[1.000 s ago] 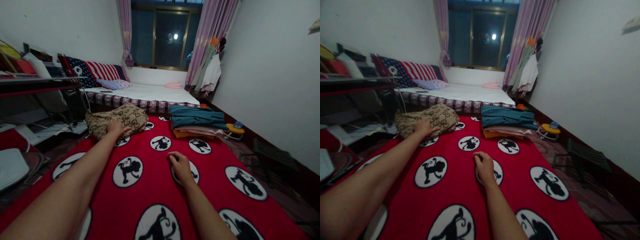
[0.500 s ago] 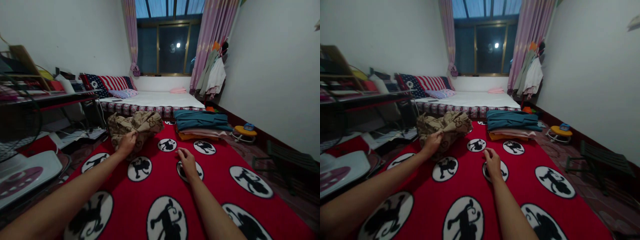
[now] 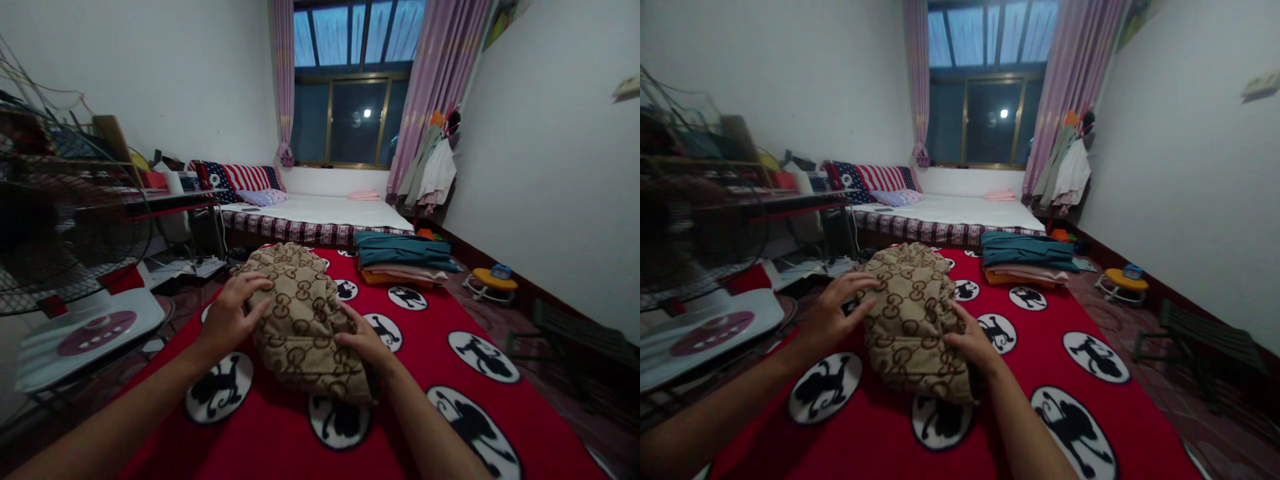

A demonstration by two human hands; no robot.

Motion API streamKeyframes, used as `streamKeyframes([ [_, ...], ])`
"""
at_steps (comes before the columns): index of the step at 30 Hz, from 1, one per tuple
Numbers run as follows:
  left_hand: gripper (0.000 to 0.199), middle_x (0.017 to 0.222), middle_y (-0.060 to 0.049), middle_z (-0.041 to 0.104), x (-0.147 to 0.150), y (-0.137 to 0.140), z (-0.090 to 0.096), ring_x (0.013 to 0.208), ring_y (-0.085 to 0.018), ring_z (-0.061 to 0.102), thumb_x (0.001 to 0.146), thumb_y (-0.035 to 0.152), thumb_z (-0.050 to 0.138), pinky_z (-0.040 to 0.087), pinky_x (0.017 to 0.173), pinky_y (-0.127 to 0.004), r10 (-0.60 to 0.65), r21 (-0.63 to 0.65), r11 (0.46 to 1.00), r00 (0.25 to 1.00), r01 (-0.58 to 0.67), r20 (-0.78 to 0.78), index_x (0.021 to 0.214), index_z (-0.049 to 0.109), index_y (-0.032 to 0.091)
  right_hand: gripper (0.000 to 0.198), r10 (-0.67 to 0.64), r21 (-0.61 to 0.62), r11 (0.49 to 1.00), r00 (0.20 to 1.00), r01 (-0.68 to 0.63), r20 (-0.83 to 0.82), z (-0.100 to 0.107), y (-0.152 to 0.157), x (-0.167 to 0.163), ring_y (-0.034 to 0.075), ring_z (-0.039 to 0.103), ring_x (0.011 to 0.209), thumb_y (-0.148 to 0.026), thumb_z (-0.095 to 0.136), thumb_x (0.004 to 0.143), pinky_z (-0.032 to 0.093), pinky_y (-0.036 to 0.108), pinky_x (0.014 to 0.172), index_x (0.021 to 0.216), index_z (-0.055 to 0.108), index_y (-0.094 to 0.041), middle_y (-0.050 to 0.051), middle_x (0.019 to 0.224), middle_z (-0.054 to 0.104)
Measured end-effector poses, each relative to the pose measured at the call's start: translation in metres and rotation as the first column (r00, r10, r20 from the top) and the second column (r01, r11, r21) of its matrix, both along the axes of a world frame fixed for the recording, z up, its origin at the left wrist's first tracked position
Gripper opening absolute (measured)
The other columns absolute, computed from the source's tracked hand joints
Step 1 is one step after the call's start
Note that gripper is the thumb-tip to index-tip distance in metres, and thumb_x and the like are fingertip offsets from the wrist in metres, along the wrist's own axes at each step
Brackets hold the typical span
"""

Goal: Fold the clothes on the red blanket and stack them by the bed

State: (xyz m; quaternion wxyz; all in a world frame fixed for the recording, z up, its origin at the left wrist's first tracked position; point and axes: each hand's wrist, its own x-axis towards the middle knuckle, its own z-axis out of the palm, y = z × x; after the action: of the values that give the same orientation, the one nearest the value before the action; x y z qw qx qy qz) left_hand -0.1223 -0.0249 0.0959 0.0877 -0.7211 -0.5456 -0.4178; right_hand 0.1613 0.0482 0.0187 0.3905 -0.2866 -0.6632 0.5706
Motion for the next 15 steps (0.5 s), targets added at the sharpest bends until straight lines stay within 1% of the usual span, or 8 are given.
streamKeyframes([
  [2,0.049,0.129,-0.012,0.053,-0.026,0.030,0.002,0.123,-0.028,0.050,0.083,0.048,0.058,0.038,0.108,-0.040,0.217,-0.022,0.976,0.967,-0.216,0.134,0.122,0.056,0.018,0.058,0.127,0.193,0.969,0.980,-0.155,0.150,0.006,-0.035,-0.024,0.023,0.062,0.113,-0.019,0.060,0.067,0.046,0.036,0.097,0.125,0.061,-0.023,0.005,0.122,0.067],
  [3,0.060,0.131,-0.015,0.052,-0.039,0.045,0.000,0.124,-0.031,0.049,0.081,0.051,0.059,0.038,0.108,-0.042,0.336,-0.091,0.941,0.924,-0.325,0.180,0.128,0.052,0.015,0.052,0.176,0.322,0.911,0.949,-0.258,0.262,0.008,-0.054,-0.037,0.022,0.062,0.111,-0.017,0.058,0.068,0.046,0.033,0.096,0.119,0.066,-0.023,0.004,0.118,0.069],
  [5,0.075,0.138,-0.019,0.048,-0.059,0.071,-0.010,0.130,-0.034,0.045,0.076,0.055,0.062,0.037,0.108,-0.044,0.492,-0.274,0.854,0.857,-0.442,0.154,0.136,0.045,0.013,0.046,0.172,0.576,0.675,0.858,-0.461,0.485,0.007,-0.092,-0.062,0.022,0.059,0.116,-0.016,0.061,0.070,0.043,0.031,0.098,0.114,0.068,-0.026,0.002,0.119,0.069],
  [7,0.088,0.142,-0.020,0.044,-0.073,0.087,-0.026,0.133,-0.037,0.041,0.070,0.056,0.067,0.036,0.107,-0.045,0.556,-0.410,0.768,0.830,-0.492,0.045,0.141,0.039,0.013,0.034,0.018,0.717,0.438,0.803,-0.542,0.596,0.002,-0.121,-0.081,0.024,0.056,0.118,-0.016,0.057,0.081,0.044,0.035,0.097,0.113,0.066,-0.023,0.007,0.124,0.066],
  [8,0.093,0.141,-0.020,0.046,-0.077,0.091,-0.034,0.132,-0.037,0.042,0.067,0.054,0.070,0.038,0.105,-0.044,0.545,-0.464,0.739,0.838,-0.489,-0.016,0.143,0.036,0.013,0.029,-0.059,0.741,0.378,0.784,-0.555,0.618,-0.002,-0.131,-0.086,0.024,0.055,0.116,-0.017,0.054,0.085,0.046,0.036,0.093,0.111,0.066,-0.023,0.008,0.124,0.065],
  [10,0.094,0.135,-0.019,0.054,-0.082,0.091,-0.050,0.126,-0.035,0.050,0.064,0.050,0.072,0.043,0.098,-0.041,0.481,-0.547,0.693,0.866,-0.470,-0.134,0.144,0.034,0.015,0.023,-0.169,0.747,0.387,0.754,-0.541,0.634,-0.012,-0.140,-0.089,0.025,0.055,0.110,-0.023,0.053,0.089,0.050,0.037,0.084,0.109,0.065,-0.025,0.008,0.123,0.064],
  [13,0.076,0.116,-0.013,0.067,-0.087,0.082,-0.061,0.109,-0.034,0.062,0.064,0.041,0.068,0.049,0.085,-0.037,0.432,-0.577,0.651,0.866,-0.493,-0.252,0.134,0.047,0.022,0.042,-0.222,0.694,0.574,0.733,-0.435,0.643,-0.026,-0.134,-0.074,0.026,0.052,0.111,-0.032,0.064,0.081,0.049,0.038,0.086,0.122,0.057,-0.026,0.010,0.136,0.051],
  [15,0.060,0.107,-0.009,0.071,-0.090,0.076,-0.056,0.102,-0.033,0.065,0.065,0.035,0.064,0.049,0.080,-0.035,0.448,-0.549,0.655,0.852,-0.519,-0.271,0.123,0.056,0.024,0.050,-0.236,0.658,0.655,0.726,-0.372,0.645,-0.027,-0.124,-0.057,0.028,0.050,0.115,-0.028,0.066,0.076,0.047,0.040,0.091,0.125,0.056,-0.025,0.012,0.141,0.045],
])
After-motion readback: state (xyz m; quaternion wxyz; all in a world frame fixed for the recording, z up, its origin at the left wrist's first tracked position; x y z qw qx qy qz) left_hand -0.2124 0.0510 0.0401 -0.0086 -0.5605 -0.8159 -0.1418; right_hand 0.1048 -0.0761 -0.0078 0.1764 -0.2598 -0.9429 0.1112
